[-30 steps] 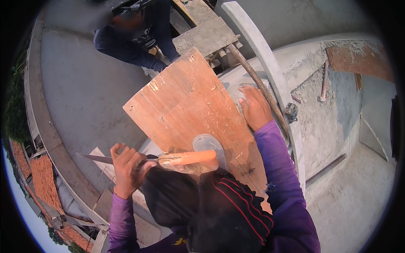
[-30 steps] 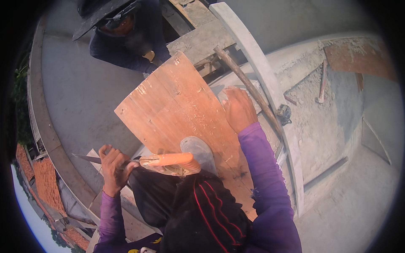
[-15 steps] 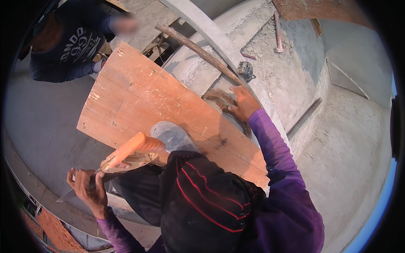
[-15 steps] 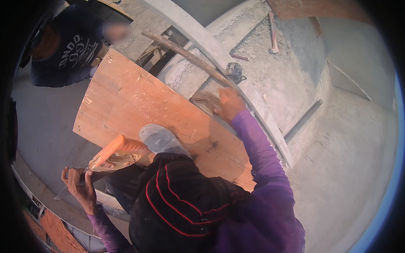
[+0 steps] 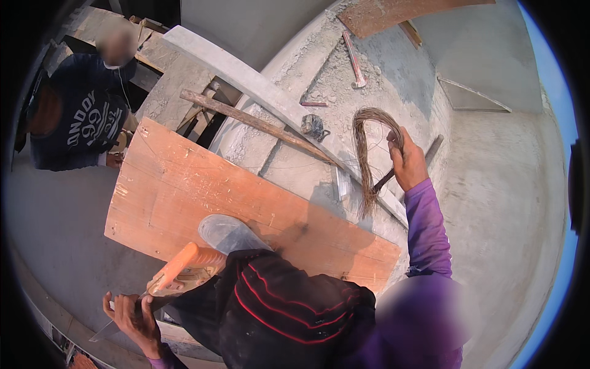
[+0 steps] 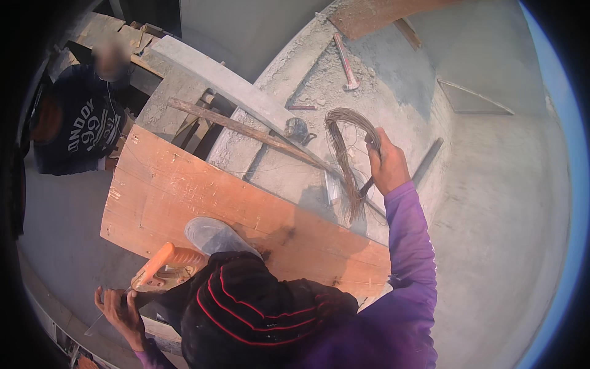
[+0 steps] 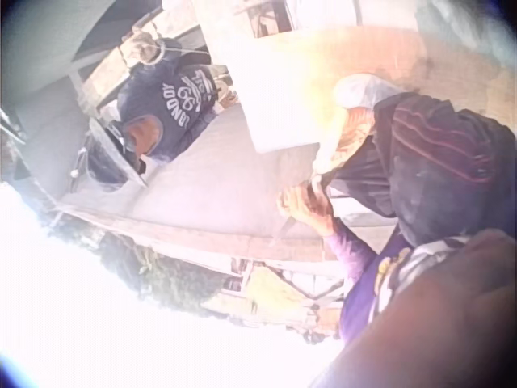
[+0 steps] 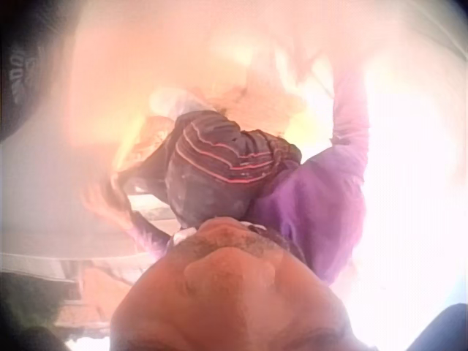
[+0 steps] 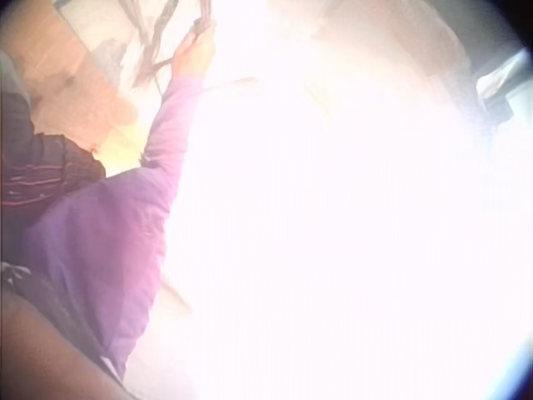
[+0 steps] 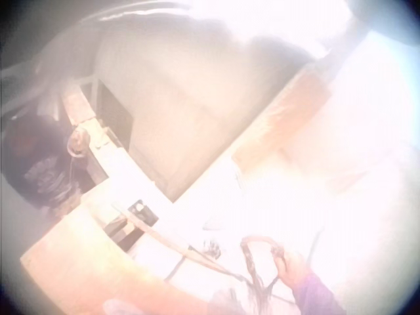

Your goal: The person saws a wooden plank using a hand saw. Another person assists by holding the plank steady. The sawing continues until the plank is cut.

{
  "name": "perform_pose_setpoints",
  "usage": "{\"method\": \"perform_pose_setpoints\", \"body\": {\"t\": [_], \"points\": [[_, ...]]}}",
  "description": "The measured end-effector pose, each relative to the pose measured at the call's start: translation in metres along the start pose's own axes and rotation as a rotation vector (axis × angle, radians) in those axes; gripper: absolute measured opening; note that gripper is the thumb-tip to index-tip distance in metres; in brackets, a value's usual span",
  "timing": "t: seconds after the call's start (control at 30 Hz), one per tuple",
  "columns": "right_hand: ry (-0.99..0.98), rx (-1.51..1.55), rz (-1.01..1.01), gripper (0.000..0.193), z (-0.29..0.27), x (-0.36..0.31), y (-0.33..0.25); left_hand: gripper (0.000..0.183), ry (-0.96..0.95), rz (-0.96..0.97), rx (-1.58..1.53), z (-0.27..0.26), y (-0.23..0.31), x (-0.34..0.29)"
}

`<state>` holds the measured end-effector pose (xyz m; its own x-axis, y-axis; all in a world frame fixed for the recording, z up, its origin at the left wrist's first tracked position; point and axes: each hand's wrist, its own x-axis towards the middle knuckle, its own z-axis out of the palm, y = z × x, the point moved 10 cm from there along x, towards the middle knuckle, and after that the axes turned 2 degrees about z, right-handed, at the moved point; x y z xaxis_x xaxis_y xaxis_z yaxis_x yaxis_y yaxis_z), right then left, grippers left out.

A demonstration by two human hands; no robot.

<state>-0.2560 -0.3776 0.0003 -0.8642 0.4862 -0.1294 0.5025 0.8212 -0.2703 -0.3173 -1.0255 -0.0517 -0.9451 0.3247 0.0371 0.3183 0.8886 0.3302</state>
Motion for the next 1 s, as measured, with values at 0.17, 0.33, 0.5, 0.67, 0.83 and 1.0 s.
{"method": "perform_pose_setpoints", "body": {"t": [0.17,0.33,0.5,0.67,0.83,1.0], "points": [[0.235,-0.479,-0.139,0.045,-0.057,0.031,-0.006,0.031,-0.040,0.039,0.011,0.005,0.004,0.001],[0.462,-0.959,-0.183,0.027,-0.148,0.083,-0.036,0.031,-0.038,0.050,0.066,-0.004,-0.008,-0.005],[0.554,-1.092,-0.174,0.028,-0.178,0.154,0.047,0.033,-0.009,0.070,0.044,0.007,-0.002,0.000],[-0.106,-1.044,0.553,0.067,-0.063,0.198,0.110,0.035,0.013,0.029,0.013,-0.014,0.001,0.005],[-0.474,0.287,-0.149,0.078,0.149,0.079,-0.106,0.049,0.069,-0.032,0.031,-0.019,-0.006,0.004],[-1.141,0.803,-0.491,0.107,0.199,-0.086,-0.270,0.046,0.152,-0.021,-0.120,-0.030,-0.010,0.019]]}}
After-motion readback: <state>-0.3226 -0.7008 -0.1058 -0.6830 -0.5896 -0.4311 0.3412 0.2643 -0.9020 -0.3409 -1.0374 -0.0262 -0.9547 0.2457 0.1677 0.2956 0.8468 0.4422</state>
